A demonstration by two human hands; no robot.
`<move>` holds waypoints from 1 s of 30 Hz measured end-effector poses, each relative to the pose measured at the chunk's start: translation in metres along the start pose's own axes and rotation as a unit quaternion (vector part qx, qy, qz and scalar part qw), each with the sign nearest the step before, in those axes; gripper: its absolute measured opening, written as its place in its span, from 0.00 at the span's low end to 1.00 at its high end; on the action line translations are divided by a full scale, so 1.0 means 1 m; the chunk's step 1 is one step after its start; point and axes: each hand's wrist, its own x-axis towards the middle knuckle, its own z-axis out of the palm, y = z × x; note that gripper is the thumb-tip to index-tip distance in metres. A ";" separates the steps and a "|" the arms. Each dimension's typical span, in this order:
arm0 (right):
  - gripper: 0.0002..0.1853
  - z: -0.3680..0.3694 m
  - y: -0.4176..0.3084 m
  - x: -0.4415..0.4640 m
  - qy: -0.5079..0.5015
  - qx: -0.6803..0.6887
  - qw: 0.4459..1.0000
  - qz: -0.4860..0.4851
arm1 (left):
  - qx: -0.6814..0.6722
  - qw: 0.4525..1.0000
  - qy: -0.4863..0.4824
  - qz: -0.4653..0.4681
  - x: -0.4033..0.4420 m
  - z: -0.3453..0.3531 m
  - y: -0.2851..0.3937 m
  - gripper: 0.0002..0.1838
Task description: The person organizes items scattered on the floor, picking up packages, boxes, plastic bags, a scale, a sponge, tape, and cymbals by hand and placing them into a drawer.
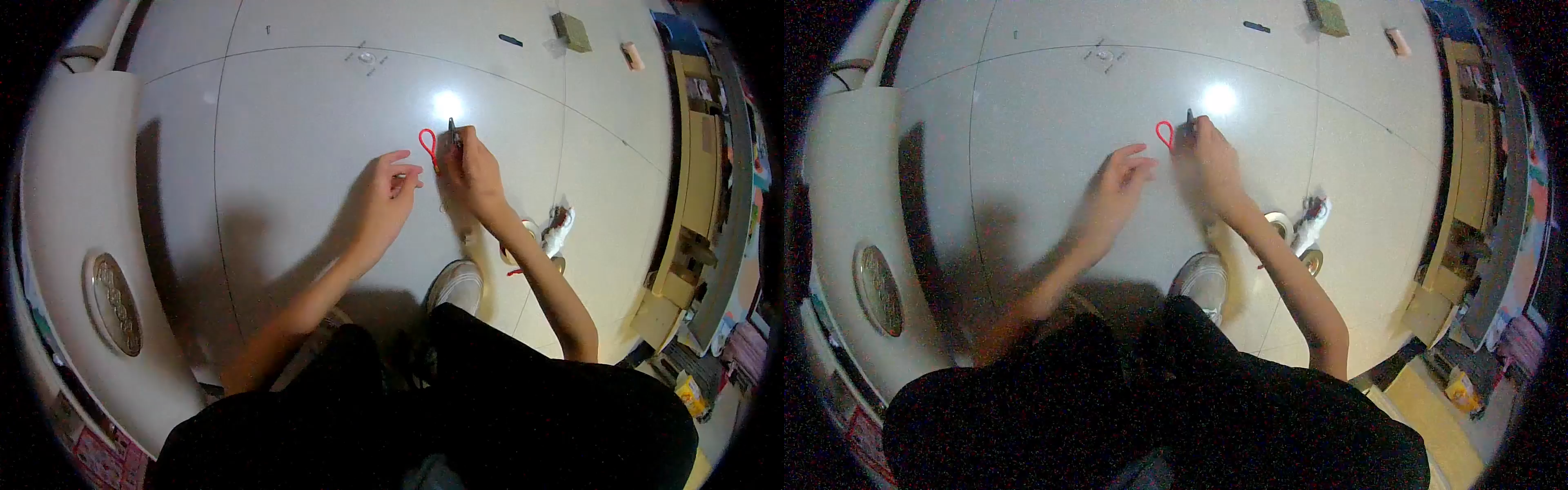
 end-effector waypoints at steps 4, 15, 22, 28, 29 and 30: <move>0.11 -0.002 -0.009 -0.024 0.041 0.135 0.990 -0.020 | -0.223 0.968 -0.004 -0.112 0.013 0.013 0.002 0.20; 0.12 0.007 -0.029 -0.030 0.052 0.020 0.998 -0.008 | -0.495 0.841 0.025 -0.218 0.006 -0.011 -0.018 0.16; 0.14 0.026 -0.017 -0.005 0.005 -0.232 0.956 -0.179 | -0.456 0.878 0.033 -0.144 -0.001 -0.024 -0.008 0.18; 0.15 0.001 -0.055 -0.019 -0.056 -0.034 0.964 -0.256 | -0.414 0.893 0.040 -0.172 0.004 -0.015 0.002 0.20; 0.15 0.002 -0.064 -0.021 -0.068 -0.051 0.958 -0.273 | -0.411 0.891 0.034 -0.191 0.005 -0.013 0.003 0.20; 0.13 0.002 -0.069 -0.019 -0.072 -0.022 0.955 -0.288 | -0.405 0.894 0.068 -0.180 0.004 -0.010 -0.001 0.20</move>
